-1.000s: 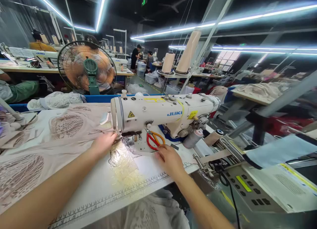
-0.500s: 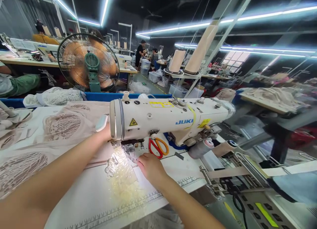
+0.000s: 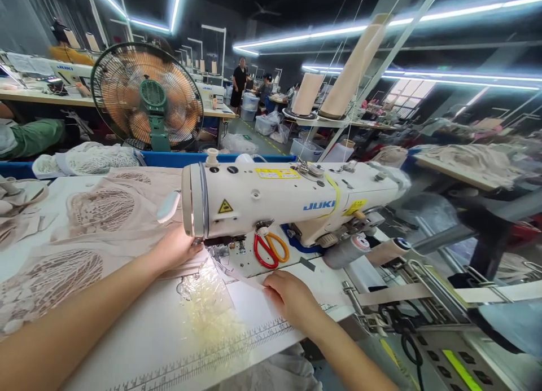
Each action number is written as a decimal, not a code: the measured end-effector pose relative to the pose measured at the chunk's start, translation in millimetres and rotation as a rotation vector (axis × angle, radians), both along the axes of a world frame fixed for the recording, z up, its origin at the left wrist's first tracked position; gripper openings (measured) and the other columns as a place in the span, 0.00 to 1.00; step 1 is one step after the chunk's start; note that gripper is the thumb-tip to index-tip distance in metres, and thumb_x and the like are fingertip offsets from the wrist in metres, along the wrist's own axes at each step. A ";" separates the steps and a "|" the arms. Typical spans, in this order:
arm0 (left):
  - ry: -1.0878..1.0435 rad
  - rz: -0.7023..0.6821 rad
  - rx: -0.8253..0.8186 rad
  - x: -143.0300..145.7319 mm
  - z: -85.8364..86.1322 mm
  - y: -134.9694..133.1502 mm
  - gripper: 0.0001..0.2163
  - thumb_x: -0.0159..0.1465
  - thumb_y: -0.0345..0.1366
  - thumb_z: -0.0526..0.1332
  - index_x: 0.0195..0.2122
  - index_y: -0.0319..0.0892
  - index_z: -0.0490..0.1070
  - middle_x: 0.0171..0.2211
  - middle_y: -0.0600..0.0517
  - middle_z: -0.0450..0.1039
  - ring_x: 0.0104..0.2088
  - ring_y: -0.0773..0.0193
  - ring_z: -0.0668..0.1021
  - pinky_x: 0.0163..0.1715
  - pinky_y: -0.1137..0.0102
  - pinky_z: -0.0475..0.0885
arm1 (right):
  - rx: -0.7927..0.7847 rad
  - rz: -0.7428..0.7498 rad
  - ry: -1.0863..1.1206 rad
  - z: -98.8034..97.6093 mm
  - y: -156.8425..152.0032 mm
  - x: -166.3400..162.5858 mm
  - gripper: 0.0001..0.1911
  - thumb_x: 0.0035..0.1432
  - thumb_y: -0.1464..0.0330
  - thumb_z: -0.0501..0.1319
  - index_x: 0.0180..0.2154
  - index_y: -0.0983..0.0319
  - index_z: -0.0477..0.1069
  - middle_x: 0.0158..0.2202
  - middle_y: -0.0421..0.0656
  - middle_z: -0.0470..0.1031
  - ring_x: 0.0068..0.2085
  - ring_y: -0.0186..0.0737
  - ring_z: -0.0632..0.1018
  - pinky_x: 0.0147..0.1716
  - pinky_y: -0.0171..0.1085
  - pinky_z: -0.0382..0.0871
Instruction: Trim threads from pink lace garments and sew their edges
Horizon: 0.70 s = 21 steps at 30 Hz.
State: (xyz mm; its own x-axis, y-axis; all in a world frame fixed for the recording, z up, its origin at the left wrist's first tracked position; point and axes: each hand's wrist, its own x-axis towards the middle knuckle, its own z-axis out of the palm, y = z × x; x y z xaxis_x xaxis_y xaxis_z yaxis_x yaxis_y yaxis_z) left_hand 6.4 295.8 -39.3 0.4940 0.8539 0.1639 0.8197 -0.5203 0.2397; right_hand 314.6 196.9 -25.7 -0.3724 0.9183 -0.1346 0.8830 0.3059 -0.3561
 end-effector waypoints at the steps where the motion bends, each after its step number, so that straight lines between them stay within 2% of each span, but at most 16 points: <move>1: 0.021 -0.017 -0.007 -4.6 0.2 -7.4 0.16 0.66 0.38 0.55 0.54 0.43 0.66 0.50 0.42 0.70 0.47 0.51 0.75 0.42 0.58 0.72 | -0.003 0.000 0.005 -1.1 -0.1 1.1 0.09 0.62 0.74 0.55 0.34 0.63 0.74 0.35 0.45 0.75 0.39 0.42 0.74 0.37 0.35 0.64; 5: 0.075 -0.094 -0.032 -21.1 5.9 -25.8 0.16 0.67 0.36 0.48 0.51 0.47 0.70 0.46 0.44 0.73 0.46 0.51 0.74 0.46 0.60 0.68 | -0.010 0.005 0.007 -1.9 0.4 2.9 0.09 0.61 0.75 0.55 0.34 0.62 0.74 0.36 0.44 0.75 0.39 0.42 0.74 0.38 0.36 0.64; 11: 0.040 -0.152 -0.072 -25.9 14.2 -21.9 0.13 0.60 0.32 0.53 0.43 0.44 0.73 0.42 0.46 0.74 0.43 0.56 0.74 0.45 0.66 0.68 | -0.016 0.020 -0.034 -0.5 -2.2 5.1 0.10 0.62 0.74 0.54 0.33 0.62 0.73 0.34 0.45 0.75 0.39 0.43 0.74 0.37 0.37 0.65; 17: -0.035 -0.190 -0.095 -17.2 10.8 -13.0 0.06 0.55 0.32 0.55 0.32 0.44 0.70 0.35 0.50 0.73 0.36 0.59 0.75 0.39 0.69 0.69 | -0.024 0.019 -0.075 -0.8 -7.6 12.4 0.10 0.62 0.74 0.53 0.32 0.61 0.72 0.34 0.44 0.74 0.38 0.44 0.74 0.37 0.37 0.65; 21: -0.063 -0.206 -0.112 -16.2 8.9 -14.2 0.02 0.55 0.33 0.56 0.28 0.44 0.66 0.33 0.51 0.72 0.35 0.59 0.75 0.35 0.71 0.69 | -0.029 0.003 -0.077 -0.5 -12.3 19.2 0.10 0.62 0.73 0.53 0.33 0.61 0.72 0.34 0.44 0.74 0.39 0.43 0.74 0.38 0.37 0.65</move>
